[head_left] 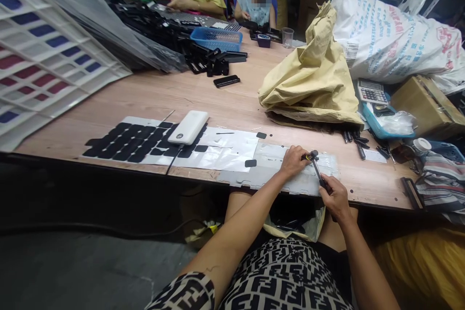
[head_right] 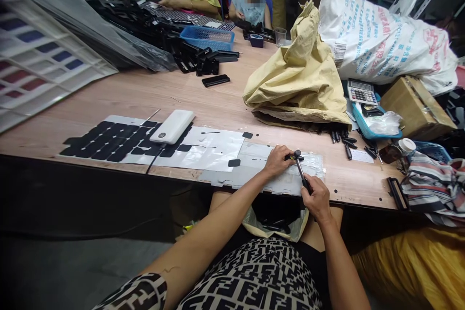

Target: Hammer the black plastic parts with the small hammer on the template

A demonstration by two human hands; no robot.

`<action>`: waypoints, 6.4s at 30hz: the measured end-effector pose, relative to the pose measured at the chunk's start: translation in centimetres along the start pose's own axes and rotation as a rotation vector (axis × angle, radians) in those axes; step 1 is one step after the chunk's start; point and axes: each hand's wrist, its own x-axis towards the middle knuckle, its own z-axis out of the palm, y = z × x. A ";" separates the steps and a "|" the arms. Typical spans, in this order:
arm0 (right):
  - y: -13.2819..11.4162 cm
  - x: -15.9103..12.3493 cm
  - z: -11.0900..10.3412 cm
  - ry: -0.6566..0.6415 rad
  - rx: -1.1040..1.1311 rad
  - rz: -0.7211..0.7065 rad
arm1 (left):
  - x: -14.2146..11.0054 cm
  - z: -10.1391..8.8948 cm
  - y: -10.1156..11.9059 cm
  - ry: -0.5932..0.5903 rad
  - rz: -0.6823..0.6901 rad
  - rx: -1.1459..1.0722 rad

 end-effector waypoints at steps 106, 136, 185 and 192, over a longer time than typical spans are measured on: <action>-0.1 0.7 -1.5 0.029 0.083 0.123 | 0.8 -0.3 -0.6 -0.033 0.017 -0.012; 6.5 2.9 -1.1 0.201 0.309 0.443 | -4.5 -2.9 -0.1 -0.317 0.228 -0.065; 5.8 3.0 -1.0 0.274 0.260 0.429 | -0.2 -1.0 -0.5 -0.057 0.117 0.046; 4.1 1.6 -1.7 0.133 0.222 0.317 | 0.2 -0.8 -0.8 -0.033 0.129 -0.010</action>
